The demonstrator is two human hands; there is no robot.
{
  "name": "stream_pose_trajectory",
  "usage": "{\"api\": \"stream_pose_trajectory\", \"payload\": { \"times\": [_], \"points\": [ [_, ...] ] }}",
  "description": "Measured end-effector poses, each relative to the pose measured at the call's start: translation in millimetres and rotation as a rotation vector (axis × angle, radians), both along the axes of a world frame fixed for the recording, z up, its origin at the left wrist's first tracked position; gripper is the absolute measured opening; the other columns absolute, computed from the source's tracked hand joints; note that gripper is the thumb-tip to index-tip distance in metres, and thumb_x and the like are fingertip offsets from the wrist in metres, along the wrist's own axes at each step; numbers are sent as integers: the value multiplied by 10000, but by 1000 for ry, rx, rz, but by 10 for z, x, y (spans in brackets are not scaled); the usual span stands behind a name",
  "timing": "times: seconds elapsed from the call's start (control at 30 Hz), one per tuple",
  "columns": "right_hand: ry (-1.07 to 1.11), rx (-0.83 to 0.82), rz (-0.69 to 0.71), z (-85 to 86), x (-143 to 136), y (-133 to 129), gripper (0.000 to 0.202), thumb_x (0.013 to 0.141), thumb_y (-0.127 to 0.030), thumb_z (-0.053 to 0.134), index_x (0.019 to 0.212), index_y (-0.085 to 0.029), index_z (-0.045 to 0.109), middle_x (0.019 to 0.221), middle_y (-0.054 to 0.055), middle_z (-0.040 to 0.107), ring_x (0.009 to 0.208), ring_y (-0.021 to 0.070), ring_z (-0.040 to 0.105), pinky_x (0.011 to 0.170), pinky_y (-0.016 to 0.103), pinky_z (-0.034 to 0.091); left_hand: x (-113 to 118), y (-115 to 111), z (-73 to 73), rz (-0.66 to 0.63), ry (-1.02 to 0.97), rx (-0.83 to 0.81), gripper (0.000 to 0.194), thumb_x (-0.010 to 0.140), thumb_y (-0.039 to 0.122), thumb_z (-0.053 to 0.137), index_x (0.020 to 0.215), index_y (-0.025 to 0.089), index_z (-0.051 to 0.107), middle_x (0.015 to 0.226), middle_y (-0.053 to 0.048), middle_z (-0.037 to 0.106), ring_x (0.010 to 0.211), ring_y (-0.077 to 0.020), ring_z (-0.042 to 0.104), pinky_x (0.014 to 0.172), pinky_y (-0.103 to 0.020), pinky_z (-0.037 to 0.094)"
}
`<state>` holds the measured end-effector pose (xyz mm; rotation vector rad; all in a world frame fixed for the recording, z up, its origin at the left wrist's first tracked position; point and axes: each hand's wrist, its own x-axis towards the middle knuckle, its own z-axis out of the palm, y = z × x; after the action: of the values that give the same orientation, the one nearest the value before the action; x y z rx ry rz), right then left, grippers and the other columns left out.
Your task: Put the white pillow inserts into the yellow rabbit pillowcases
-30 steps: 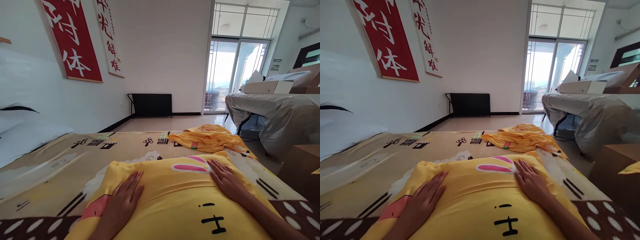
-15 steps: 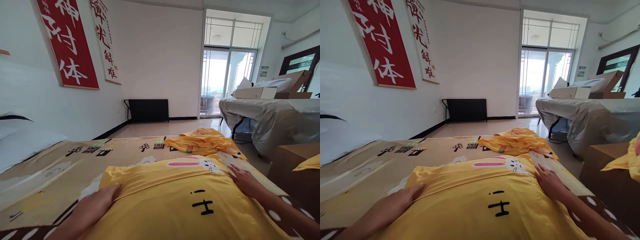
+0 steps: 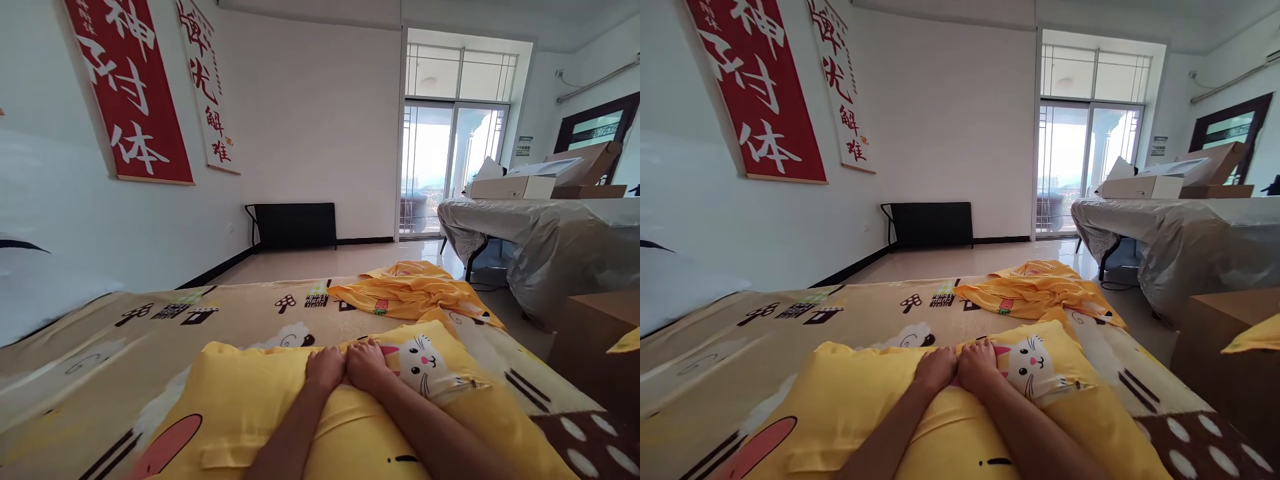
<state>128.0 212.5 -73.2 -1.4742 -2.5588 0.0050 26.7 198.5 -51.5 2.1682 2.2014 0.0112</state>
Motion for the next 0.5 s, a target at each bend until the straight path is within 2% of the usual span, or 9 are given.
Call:
{"api": "stream_pose_trajectory", "payload": {
  "times": [0.03, 0.1, 0.2, 0.3, 0.4, 0.5],
  "points": [
    [17, 3, -8, -58, 13, 0, 231, 923, -239, 459, 985, -106, 637, 1008, 109, 669, 981, 217, 613, 929, 425, 423, -33, -20, -87, -1, -6, 15, 303, 931, 352, 437, 1020, 127, 619, 1022, -94, 663, 966, -195, 622, 908, -425, 462],
    [54, 11, -21, -90, 79, 15, 295, 927, -206, 376, 954, -111, 655, 1015, 133, 682, 1003, 234, 613, 938, 414, 391, -99, -27, -150, -3, -28, 52, 345, 945, 311, 348, 1012, 130, 633, 1027, -133, 676, 977, -223, 630, 885, -406, 454],
    [92, 9, -37, -17, 204, 43, 358, 925, -239, 327, 916, -137, 671, 1021, 121, 691, 981, 225, 622, 906, 366, 388, -198, -13, -100, -3, -73, 102, 392, 913, 283, 297, 942, 143, 663, 1009, -155, 691, 955, -253, 642, 836, -370, 447],
    [124, 14, -57, 61, 352, 55, 369, 922, -266, 321, 903, -163, 675, 998, 104, 700, 950, 203, 624, 901, 321, 370, -355, -66, -47, 32, -99, 140, 428, 895, 310, 275, 908, 159, 676, 972, -143, 707, 948, -259, 644, 867, -365, 423],
    [153, 10, -114, 68, 607, 96, 403, 936, -285, 285, 925, -174, 673, 992, 112, 699, 949, 212, 617, 917, 331, 347, -630, -171, -50, 96, -111, 148, 497, 898, 363, 218, 963, 181, 676, 999, -138, 707, 1006, -284, 626, 916, -401, 400],
    [172, -53, -165, -19, 987, 192, 449, 955, -342, 248, 957, -189, 670, 1030, 101, 694, 973, 220, 614, 898, 333, 365, -969, -254, -103, 171, -139, 102, 591, 898, 449, 148, 1057, 205, 662, 1109, -117, 684, 1077, -293, 601, 921, -420, 415]
  ]
}}
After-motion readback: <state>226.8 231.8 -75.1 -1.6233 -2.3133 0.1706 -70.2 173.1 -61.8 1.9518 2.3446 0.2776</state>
